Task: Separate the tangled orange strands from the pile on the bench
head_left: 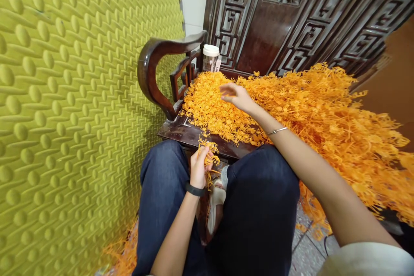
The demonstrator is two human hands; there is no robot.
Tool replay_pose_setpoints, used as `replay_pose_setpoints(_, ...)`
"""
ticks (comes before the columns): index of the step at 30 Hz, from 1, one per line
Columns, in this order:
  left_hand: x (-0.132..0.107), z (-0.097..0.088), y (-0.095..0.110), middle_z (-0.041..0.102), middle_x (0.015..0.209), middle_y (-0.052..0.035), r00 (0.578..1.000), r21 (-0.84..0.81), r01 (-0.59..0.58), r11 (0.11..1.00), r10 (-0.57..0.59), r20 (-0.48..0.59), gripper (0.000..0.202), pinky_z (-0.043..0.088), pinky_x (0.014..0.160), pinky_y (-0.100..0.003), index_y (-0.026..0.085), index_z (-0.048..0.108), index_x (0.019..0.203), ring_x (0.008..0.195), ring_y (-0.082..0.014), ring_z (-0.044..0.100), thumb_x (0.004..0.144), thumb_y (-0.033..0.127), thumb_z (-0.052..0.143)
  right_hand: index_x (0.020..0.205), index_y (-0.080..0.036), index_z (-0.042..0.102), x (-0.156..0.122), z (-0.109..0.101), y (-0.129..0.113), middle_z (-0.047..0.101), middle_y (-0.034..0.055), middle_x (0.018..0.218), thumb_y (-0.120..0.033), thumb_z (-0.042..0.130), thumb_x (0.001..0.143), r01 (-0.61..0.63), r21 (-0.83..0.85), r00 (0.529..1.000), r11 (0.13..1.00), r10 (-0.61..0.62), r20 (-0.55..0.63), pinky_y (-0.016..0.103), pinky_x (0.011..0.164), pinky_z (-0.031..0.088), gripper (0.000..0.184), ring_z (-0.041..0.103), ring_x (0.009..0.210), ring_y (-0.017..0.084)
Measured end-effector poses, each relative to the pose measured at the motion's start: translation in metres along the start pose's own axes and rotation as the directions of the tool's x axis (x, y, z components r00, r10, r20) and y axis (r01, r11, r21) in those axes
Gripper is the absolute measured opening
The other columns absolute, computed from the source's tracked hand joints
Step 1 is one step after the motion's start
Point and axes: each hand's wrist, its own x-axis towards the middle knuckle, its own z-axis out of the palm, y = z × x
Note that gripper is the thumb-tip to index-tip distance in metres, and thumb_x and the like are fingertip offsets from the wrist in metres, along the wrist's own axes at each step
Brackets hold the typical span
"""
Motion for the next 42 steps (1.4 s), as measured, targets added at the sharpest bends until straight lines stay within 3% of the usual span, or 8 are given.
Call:
replay_pose_setpoints(2, 0.001, -0.001, 0.000, 0.040, 0.043, 0.0070, 0.999, 0.025, -0.032, 0.999, 0.031, 0.010, 0.032, 0.015, 0.032, -0.015, 0.012, 0.057, 0.064, 0.030, -0.0006, 0.032, 0.067, 0.043, 0.062, 0.099, -0.010, 0.059, -0.008, 0.005, -0.011, 0.062, 0.0105, 0.095, -0.034, 0.057, 0.075, -0.068, 0.097, 0.940, 0.993, 0.031, 0.338, 0.035, 0.081, 0.045, 0.033, 0.058, 0.085, 0.018)
replay_pose_setpoints(5, 0.001, -0.003, -0.001, 0.041, 0.041, 0.0067, 0.998, 0.064, -0.057, 0.996, 0.056, 0.019, 0.032, 0.015, 0.033, -0.015, 0.013, 0.062, 0.076, 0.031, -0.0018, 0.035, 0.072, 0.044, 0.058, 0.090, -0.011, 0.063, -0.021, 0.013, -0.028, 0.064, 0.0077, 0.086, -0.043, 0.055, 0.077, -0.121, 0.120, 0.663, 0.985, -0.010, 0.749, 0.029, 0.076, 0.046, 0.035, 0.059, 0.079, 0.015)
replay_pose_setpoints(7, 0.001, -0.003, -0.002, 0.042, 0.041, 0.0067, 0.998, 0.076, -0.058, 0.995, 0.056, 0.027, 0.032, 0.016, 0.033, -0.015, 0.013, 0.062, 0.080, 0.031, -0.0023, 0.036, 0.074, 0.043, 0.056, 0.089, -0.010, 0.064, -0.026, 0.017, -0.037, 0.065, 0.0078, 0.084, -0.046, 0.053, 0.078, -0.144, 0.100, 0.488, 0.984, -0.018, 0.873, 0.026, 0.074, 0.045, 0.039, 0.058, 0.078, 0.014)
replay_pose_setpoints(10, 0.002, -0.004, -0.004, 0.042, 0.040, 0.0073, 0.997, 0.091, -0.072, 0.993, 0.070, 0.023, 0.029, 0.016, 0.034, -0.015, 0.014, 0.060, 0.079, 0.031, -0.0026, 0.035, 0.073, 0.043, 0.058, 0.089, -0.009, 0.064, -0.028, 0.022, -0.043, 0.065, 0.0079, 0.085, -0.042, 0.056, 0.076, -0.162, 0.107, 0.406, 0.981, -0.033, 0.913, 0.024, 0.072, 0.045, 0.037, 0.059, 0.077, 0.013)
replay_pose_setpoints(18, 0.005, -0.006, -0.010, 0.042, 0.040, 0.0074, 0.996, 0.162, -0.090, 0.983, 0.087, 0.029, 0.028, 0.019, 0.035, -0.016, 0.014, 0.060, 0.084, 0.032, -0.0033, 0.035, 0.074, 0.040, 0.058, 0.084, -0.011, 0.063, -0.025, 0.020, -0.042, 0.065, 0.0039, 0.081, -0.027, 0.065, 0.069, -0.167, 0.212, 0.564, 0.963, -0.083, 0.822, 0.023, 0.071, 0.044, 0.022, 0.058, 0.074, 0.010)
replay_pose_setpoints(27, 0.005, -0.007, -0.010, 0.044, 0.047, 0.0067, 0.985, 0.161, -0.166, 0.973, 0.156, 0.069, 0.021, 0.029, 0.040, -0.018, 0.015, 0.061, 0.079, 0.036, -0.0041, 0.040, 0.072, 0.034, 0.062, 0.078, -0.010, 0.060, -0.032, 0.035, -0.047, 0.062, 0.0020, 0.072, -0.023, 0.066, 0.066, -0.110, 0.165, 0.447, 0.980, -0.100, 0.889, 0.021, 0.065, 0.043, 0.019, 0.056, 0.070, 0.010)
replay_pose_setpoints(35, 0.003, -0.005, -0.005, 0.043, 0.045, 0.0065, 0.991, 0.226, -0.118, 0.967, 0.098, 0.096, 0.025, 0.026, 0.038, -0.016, 0.015, 0.062, 0.082, 0.035, -0.0042, 0.040, 0.075, 0.038, 0.057, 0.068, -0.013, 0.048, -0.033, 0.031, -0.050, 0.057, -0.0015, 0.061, -0.021, 0.069, 0.061, -0.243, 0.131, 0.562, 0.961, 0.029, 0.827, 0.021, 0.057, 0.040, 0.024, 0.052, 0.059, 0.009)
replay_pose_setpoints(42, 0.002, -0.001, -0.005, 0.050, 0.060, 0.0031, 0.991, 0.190, -0.094, 0.977, 0.074, 0.108, 0.028, 0.019, 0.034, -0.016, 0.013, 0.055, 0.063, 0.034, 0.0005, 0.031, 0.073, 0.039, 0.058, 0.074, -0.010, 0.057, -0.028, 0.019, -0.042, 0.059, 0.0019, 0.067, -0.013, 0.061, 0.067, -0.164, 0.162, 0.709, 0.973, 0.002, 0.705, 0.023, 0.060, 0.043, 0.009, 0.053, 0.061, 0.009)
